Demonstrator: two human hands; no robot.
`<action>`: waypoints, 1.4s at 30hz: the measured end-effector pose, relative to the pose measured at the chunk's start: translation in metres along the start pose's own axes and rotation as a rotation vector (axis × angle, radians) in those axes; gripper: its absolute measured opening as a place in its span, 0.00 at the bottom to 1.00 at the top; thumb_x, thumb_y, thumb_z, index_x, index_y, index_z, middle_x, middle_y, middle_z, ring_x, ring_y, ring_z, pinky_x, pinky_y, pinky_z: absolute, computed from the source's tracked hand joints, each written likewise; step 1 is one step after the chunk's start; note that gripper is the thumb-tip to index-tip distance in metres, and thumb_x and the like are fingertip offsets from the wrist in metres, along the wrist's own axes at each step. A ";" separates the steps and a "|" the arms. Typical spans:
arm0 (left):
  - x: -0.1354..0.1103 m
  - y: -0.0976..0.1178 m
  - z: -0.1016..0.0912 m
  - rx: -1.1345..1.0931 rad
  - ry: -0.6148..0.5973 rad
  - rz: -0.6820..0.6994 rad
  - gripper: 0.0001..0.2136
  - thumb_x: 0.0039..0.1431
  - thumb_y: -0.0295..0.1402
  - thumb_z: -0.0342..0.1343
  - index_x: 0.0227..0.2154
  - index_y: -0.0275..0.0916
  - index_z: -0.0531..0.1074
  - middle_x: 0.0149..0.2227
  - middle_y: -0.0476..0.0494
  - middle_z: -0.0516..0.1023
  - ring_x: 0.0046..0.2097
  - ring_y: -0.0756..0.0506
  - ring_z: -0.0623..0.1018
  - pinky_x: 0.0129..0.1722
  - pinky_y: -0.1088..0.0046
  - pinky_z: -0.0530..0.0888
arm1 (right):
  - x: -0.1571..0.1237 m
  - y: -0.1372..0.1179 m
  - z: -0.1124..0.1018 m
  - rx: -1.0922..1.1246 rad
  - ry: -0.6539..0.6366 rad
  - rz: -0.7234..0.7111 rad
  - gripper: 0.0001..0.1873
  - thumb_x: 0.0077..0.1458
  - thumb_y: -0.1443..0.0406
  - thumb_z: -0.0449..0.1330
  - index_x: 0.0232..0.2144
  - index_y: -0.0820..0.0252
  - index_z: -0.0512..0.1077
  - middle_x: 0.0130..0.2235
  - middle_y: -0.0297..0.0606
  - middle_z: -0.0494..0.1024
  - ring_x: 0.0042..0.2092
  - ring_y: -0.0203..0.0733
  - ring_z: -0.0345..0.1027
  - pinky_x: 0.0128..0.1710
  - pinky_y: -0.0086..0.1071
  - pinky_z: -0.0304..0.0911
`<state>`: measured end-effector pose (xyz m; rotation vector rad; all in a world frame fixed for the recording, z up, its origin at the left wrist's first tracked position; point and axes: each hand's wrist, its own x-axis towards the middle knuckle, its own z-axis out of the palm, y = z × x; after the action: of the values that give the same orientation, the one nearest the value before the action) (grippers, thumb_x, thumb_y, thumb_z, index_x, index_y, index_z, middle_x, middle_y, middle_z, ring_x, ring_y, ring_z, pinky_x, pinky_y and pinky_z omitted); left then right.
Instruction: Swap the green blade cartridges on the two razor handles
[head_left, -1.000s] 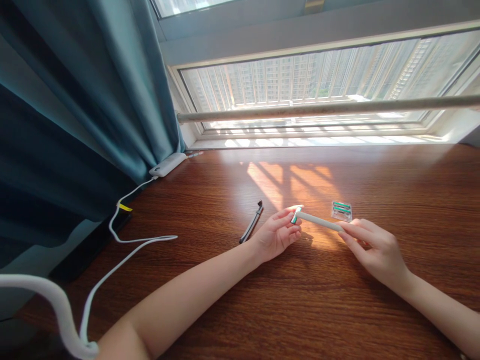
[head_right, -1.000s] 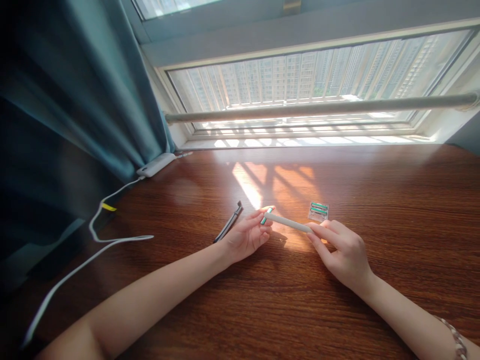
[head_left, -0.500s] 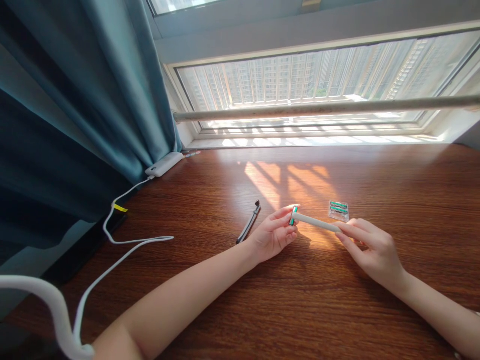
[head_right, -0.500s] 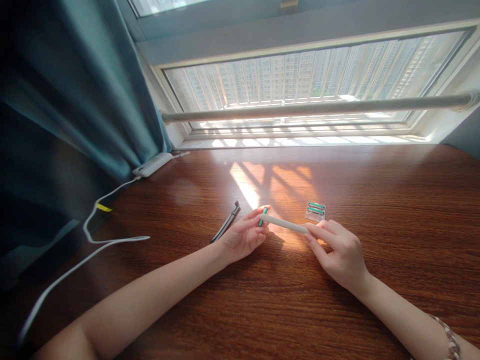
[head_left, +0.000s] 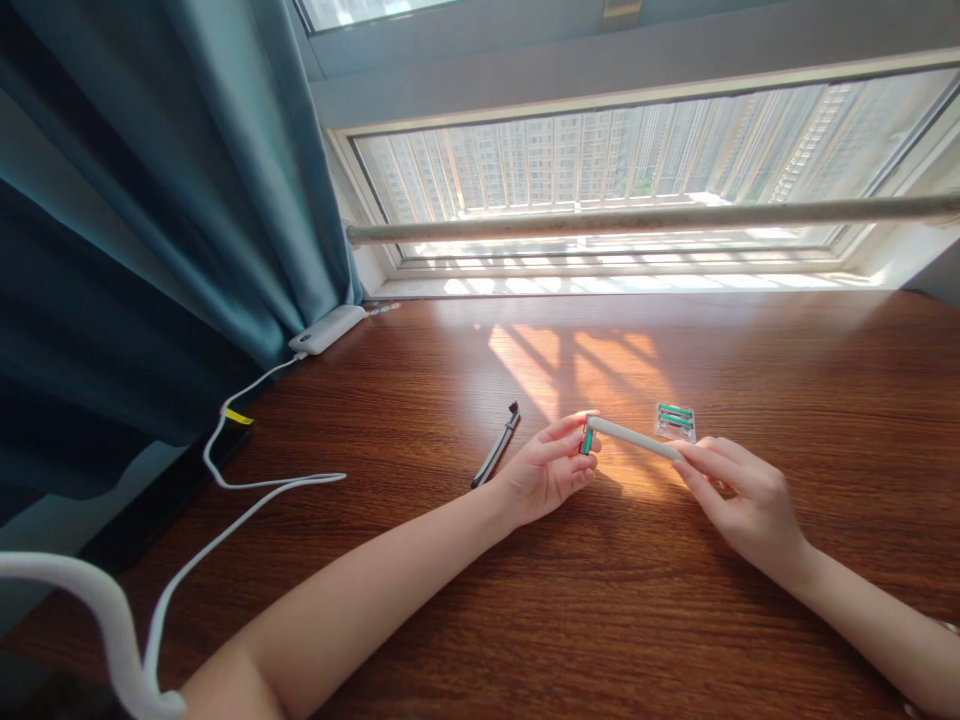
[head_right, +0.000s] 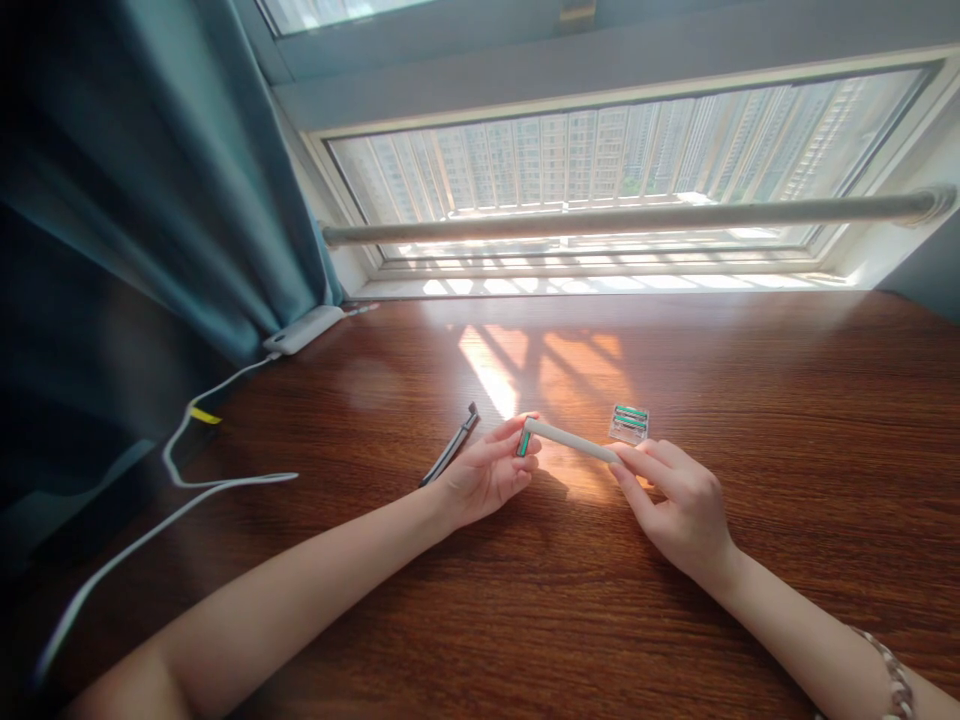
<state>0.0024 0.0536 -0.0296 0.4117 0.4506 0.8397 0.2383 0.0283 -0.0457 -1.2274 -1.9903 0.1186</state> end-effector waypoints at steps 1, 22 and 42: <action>0.000 0.000 0.000 0.004 0.006 0.000 0.14 0.52 0.24 0.55 0.43 0.38 0.70 0.32 0.44 0.72 0.27 0.56 0.71 0.29 0.83 0.69 | 0.000 0.000 0.000 0.001 0.004 0.006 0.08 0.53 0.65 0.56 0.36 0.57 0.72 0.30 0.37 0.73 0.32 0.38 0.67 0.31 0.30 0.61; 0.002 -0.009 0.002 0.202 0.113 0.144 0.08 0.45 0.26 0.62 0.30 0.35 0.72 0.28 0.45 0.74 0.28 0.52 0.73 0.31 0.76 0.70 | 0.001 -0.002 0.000 -0.021 0.022 -0.014 0.09 0.53 0.64 0.55 0.37 0.57 0.72 0.29 0.36 0.73 0.32 0.39 0.68 0.32 0.30 0.62; 0.003 -0.016 -0.002 0.596 0.276 0.424 0.09 0.45 0.30 0.61 0.32 0.37 0.74 0.29 0.46 0.75 0.30 0.51 0.73 0.35 0.74 0.69 | 0.001 -0.002 -0.001 -0.050 -0.007 0.026 0.08 0.54 0.64 0.55 0.34 0.57 0.72 0.29 0.36 0.73 0.32 0.38 0.66 0.31 0.30 0.60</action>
<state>0.0127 0.0466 -0.0401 0.9708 0.8960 1.1766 0.2375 0.0279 -0.0438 -1.2866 -1.9944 0.0860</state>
